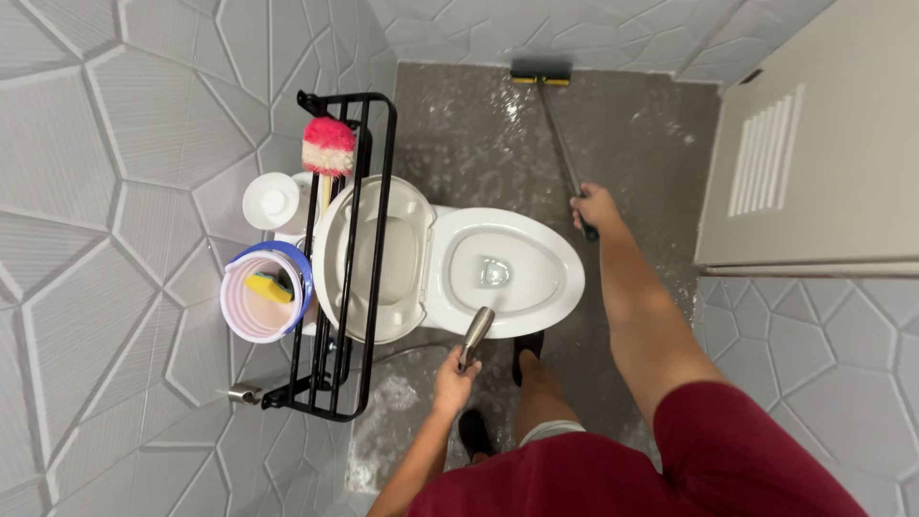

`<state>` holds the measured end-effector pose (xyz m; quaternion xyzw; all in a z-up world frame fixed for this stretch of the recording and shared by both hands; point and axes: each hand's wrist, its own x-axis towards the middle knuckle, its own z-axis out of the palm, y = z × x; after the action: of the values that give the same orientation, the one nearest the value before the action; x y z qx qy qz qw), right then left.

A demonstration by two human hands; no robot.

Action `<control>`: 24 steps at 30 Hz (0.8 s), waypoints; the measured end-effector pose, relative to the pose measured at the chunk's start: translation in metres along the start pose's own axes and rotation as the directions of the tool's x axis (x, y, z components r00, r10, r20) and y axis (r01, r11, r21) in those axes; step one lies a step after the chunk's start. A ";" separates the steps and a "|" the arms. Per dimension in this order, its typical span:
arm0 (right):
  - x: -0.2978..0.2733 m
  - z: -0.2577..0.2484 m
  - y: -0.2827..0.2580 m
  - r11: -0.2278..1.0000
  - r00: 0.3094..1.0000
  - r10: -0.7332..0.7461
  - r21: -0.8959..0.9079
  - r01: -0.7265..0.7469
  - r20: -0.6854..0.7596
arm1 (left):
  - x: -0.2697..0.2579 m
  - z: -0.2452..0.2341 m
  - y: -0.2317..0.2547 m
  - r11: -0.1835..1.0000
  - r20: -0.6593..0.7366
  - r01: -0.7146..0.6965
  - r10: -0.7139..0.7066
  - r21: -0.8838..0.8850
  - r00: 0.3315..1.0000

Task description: The person rinses the bathroom floor and toilet using a handheld bidet sprayer and a floor squeegee. They spray water to remove soap suds and push the water toward the drain while occasionally rinsing the toilet bowl and seat.

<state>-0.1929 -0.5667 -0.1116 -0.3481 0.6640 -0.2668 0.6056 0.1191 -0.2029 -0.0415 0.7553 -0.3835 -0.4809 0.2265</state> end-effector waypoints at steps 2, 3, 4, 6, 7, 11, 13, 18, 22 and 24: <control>0.023 0.003 -0.003 0.996 0.999 0.046 -0.073 -0.046 -0.003 | 0.002 0.006 0.007 0.998 0.006 0.036 -0.036 -0.042 0.999; 0.025 0.002 0.002 0.996 0.999 0.053 -0.072 -0.053 0.001 | 0.003 0.008 0.011 0.998 0.007 0.037 -0.037 -0.059 0.999; 0.024 0.002 0.006 0.996 0.998 0.061 -0.071 -0.060 0.005 | 0.002 0.009 0.014 0.996 0.008 0.039 -0.038 -0.077 0.999; 0.014 -0.011 0.017 0.997 0.999 0.042 -0.073 -0.040 0.017 | 0.002 0.013 0.021 0.997 0.013 0.010 -0.009 -0.082 1.000; 0.001 -0.021 0.032 0.997 0.999 0.016 -0.073 -0.014 0.032 | 0.002 0.012 0.023 0.998 0.011 -0.019 0.019 -0.066 1.000; -0.087 -0.050 0.088 0.981 0.999 0.012 -0.192 -0.004 0.041 | 0.003 0.006 0.021 0.998 0.088 -0.041 0.037 0.046 0.995; -0.157 -0.060 0.123 0.981 0.999 0.031 -0.193 -0.029 0.007 | 0.003 0.004 0.011 0.995 0.102 -0.071 0.064 0.064 0.993; -0.411 -0.064 0.247 0.937 0.992 0.105 -0.327 -0.120 -0.063 | -0.012 0.000 -0.048 0.984 0.192 -0.179 0.176 -0.002 0.966; -0.616 -0.020 0.341 0.951 0.983 -0.010 -0.306 -0.048 -0.183 | -0.036 -0.006 -0.092 0.977 0.252 -0.212 0.209 -0.017 0.945; -0.686 -0.004 0.366 0.970 0.978 -0.104 -0.236 0.060 -0.179 | -0.053 -0.008 -0.106 0.980 0.273 -0.198 0.192 -0.006 0.943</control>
<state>-0.2317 0.1970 0.0290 -0.4161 0.7300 -0.2450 0.4836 0.1517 -0.0968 -0.0834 0.6427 -0.4891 -0.5511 0.2098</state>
